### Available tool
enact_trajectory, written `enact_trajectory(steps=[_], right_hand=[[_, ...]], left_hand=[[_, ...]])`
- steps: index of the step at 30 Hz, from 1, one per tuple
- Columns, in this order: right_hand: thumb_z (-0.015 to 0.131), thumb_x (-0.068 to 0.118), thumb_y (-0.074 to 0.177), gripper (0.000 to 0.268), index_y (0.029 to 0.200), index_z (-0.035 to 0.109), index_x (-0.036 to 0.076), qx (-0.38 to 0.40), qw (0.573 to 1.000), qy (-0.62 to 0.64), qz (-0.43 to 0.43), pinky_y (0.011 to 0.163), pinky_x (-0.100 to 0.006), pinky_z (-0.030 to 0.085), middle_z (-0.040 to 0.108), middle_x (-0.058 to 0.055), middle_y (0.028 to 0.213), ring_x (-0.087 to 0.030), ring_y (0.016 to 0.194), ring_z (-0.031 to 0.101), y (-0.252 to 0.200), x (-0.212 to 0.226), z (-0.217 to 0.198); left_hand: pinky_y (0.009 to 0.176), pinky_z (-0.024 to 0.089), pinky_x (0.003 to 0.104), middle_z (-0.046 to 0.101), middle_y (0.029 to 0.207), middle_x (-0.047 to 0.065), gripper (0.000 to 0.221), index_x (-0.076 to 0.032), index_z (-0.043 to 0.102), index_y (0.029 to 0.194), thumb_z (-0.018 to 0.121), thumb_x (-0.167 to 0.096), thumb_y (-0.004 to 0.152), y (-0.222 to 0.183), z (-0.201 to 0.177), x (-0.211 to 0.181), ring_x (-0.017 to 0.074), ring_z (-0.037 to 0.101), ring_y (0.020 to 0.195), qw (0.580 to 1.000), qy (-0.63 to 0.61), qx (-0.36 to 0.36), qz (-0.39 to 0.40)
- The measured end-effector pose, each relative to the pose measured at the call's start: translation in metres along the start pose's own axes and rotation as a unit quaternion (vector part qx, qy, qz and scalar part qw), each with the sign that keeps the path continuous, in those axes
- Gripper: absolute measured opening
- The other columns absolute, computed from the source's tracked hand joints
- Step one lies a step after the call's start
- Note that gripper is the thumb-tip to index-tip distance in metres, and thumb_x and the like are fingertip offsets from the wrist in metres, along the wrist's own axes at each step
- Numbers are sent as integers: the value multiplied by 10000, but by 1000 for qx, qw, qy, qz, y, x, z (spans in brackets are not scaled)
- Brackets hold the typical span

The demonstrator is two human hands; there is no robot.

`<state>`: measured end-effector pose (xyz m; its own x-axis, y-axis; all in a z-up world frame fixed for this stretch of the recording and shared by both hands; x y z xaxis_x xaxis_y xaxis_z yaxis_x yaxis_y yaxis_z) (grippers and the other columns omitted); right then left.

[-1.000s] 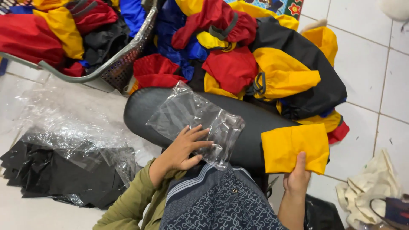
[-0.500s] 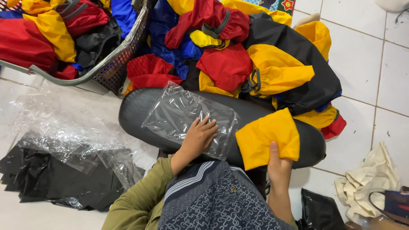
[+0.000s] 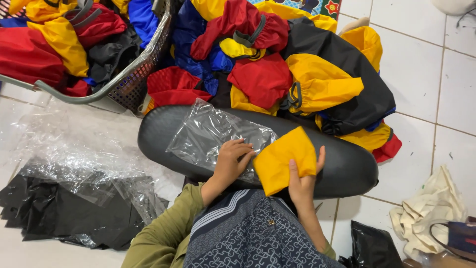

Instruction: Folding fabric covers, cleaning them with a foam block, trimming excess threads with scissors, and packing them into plastic bags and mailers.

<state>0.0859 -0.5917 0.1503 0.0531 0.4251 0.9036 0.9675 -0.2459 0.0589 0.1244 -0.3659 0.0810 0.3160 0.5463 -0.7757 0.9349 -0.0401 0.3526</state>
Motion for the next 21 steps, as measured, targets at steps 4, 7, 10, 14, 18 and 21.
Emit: enact_trajectory(steps=[4, 7, 10, 14, 18, 21], right_hand=[[520, 261, 1058, 873, 1637, -119, 127, 42, 997, -15, 67, 1125, -643, 358, 546, -400, 1338, -517, 1336, 490, -12, 17, 12], [449, 211, 1089, 570, 1615, 285, 65, 102, 994, -41, 1, 1192, -617, 257, 364, -320, 1571, -487, 1464, 316, -12, 22, 19], [556, 214, 1043, 472, 1500, 521, 100, 114, 993, -7, 25, 1162, -521, 370, 560, -241, 1442, -388, 1403, 481, -14, 16, 24], [678, 269, 987, 417, 1371, 675, 108, 105, 994, -37, 22, 1005, -488, 519, 717, -211, 1198, -376, 1208, 648, -8, 6, 23], [721, 337, 956, 353, 1254, 765, 152, 140, 986, -92, 13, 876, -446, 589, 777, -174, 1060, -359, 1095, 716, -1, -3, 26], [708, 327, 966, 348, 1263, 764, 155, 184, 980, -77, 6, 935, -464, 572, 776, -170, 1111, -362, 1138, 703, 9, 1, 31]], left_hand=[[1031, 463, 377, 813, 1001, -17, 70, -178, 821, 930, 826, -236, 890, 8, -24, -30, 260, 711, 1141, 995, -78, -32, -46], [1052, 448, 436, 800, 1072, 18, 175, -173, 808, 1054, 802, -249, 897, 6, -25, -34, 318, 684, 1178, 997, -67, -17, -15], [1127, 336, 556, 728, 1270, 113, 372, -113, 755, 1215, 740, -342, 923, 6, -20, -46, 424, 548, 1334, 998, 29, 23, 45], [1179, 167, 673, 552, 1483, 230, 470, -29, 615, 1403, 607, -288, 1011, 5, -10, -54, 504, 332, 1472, 994, 42, 102, 27], [1200, 7, 668, 368, 1644, 195, 512, -63, 461, 1549, 408, -296, 1096, 1, -6, -64, 455, 165, 1553, 985, 90, 129, 75], [1195, -28, 678, 384, 1644, 158, 511, -83, 461, 1548, 356, -312, 1103, 1, -1, -64, 419, 180, 1562, 979, 105, 149, 92]])
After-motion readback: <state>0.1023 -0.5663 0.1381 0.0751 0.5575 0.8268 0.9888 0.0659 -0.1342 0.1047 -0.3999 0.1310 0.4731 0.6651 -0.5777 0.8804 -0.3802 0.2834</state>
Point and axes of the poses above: each hand's wrist, its own y-axis towards the middle knuckle, its own z-axis out of the palm, x = y × z, the point moved 6 cm from there along y, towards the middle knuckle
